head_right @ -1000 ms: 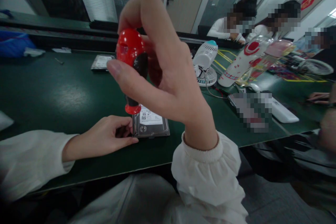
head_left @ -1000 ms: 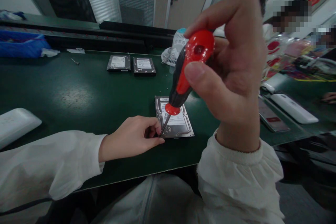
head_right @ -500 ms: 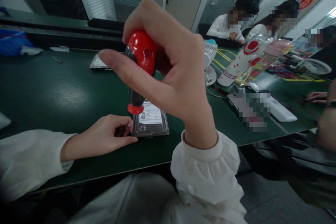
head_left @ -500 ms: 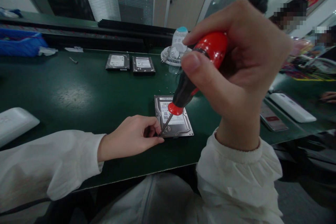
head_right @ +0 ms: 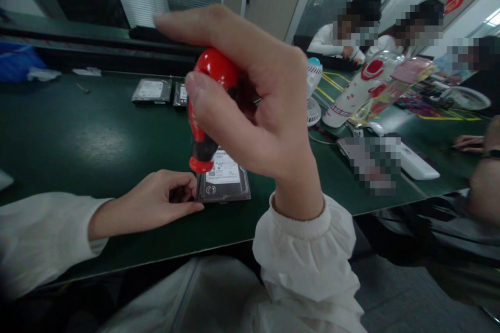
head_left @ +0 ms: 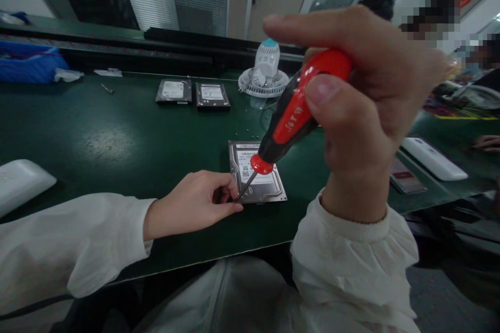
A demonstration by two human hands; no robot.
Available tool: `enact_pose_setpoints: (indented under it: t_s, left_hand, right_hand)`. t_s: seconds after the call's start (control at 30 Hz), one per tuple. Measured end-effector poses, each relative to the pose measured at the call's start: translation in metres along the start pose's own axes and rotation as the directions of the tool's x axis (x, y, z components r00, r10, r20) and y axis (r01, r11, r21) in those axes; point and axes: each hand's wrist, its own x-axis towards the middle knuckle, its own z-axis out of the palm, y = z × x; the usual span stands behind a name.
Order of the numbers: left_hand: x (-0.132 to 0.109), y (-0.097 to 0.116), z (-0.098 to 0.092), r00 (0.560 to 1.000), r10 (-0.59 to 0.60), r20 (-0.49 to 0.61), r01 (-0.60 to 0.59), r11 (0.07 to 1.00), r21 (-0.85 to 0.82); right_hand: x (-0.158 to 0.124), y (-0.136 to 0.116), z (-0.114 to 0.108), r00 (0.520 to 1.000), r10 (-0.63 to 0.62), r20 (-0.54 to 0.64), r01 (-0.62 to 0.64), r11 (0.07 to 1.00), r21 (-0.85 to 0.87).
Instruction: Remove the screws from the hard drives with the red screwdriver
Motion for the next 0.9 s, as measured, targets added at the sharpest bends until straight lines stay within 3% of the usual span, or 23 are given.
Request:
enact_pose_setpoints:
  t_s: [0.1, 0.2, 0.23, 0.33, 0.4, 0.47, 0.53, 0.7, 0.9]
  left_hand:
    - [0.000, 0.000, 0.000, 1.000, 0.005, -0.006, -0.005, 1.000, 0.004]
    - [0.000, 0.001, 0.001, 1.000, -0.001, -0.004, 0.001, 1.000, 0.010]
    - [0.000, 0.001, 0.001, 1.000, -0.005, -0.001, 0.005, 1.000, 0.011]
    - [0.000, 0.001, 0.001, 1.000, -0.009, 0.004, 0.009, 1.000, 0.007]
    - [0.000, 0.001, 0.000, 1.000, -0.006, 0.006, 0.006, 1.000, 0.003]
    - [0.000, 0.001, 0.000, 1.000, -0.006, 0.005, 0.006, 1.000, 0.006]
    - [0.000, 0.001, 0.000, 1.000, -0.010, 0.005, 0.010, 1.000, 0.011]
    - [0.000, 0.002, 0.000, 1.000, -0.017, 0.004, 0.017, 1.000, 0.016]
    - [0.000, 0.003, -0.001, 1.000, -0.014, 0.003, 0.014, 1.000, 0.018]
  right_hand:
    - [0.000, 0.000, 0.001, 0.999, -0.030, 0.019, 0.030, 0.999, 0.014]
    - [0.001, -0.004, -0.002, 0.997, 0.075, -0.018, -0.076, 0.996, -0.035]
    - [0.001, -0.005, -0.004, 0.999, 0.052, -0.002, -0.052, 0.998, -0.040]
    - [0.003, -0.007, -0.012, 0.981, 0.080, 0.176, -0.064, 0.994, -0.093]
    - [0.004, -0.006, -0.015, 0.969, 0.109, 0.223, -0.081, 0.988, -0.128]
    - [0.004, -0.005, -0.015, 0.985, 0.031, 0.168, -0.012, 0.994, -0.113]
    - [0.004, -0.003, -0.012, 0.976, 0.124, 0.181, -0.088, 0.977, -0.195]
    - [0.003, 0.004, -0.010, 0.994, 0.022, 0.110, -0.007, 0.992, -0.129]
    - [0.004, -0.005, -0.010, 0.983, 0.074, 0.166, -0.044, 0.984, -0.174]
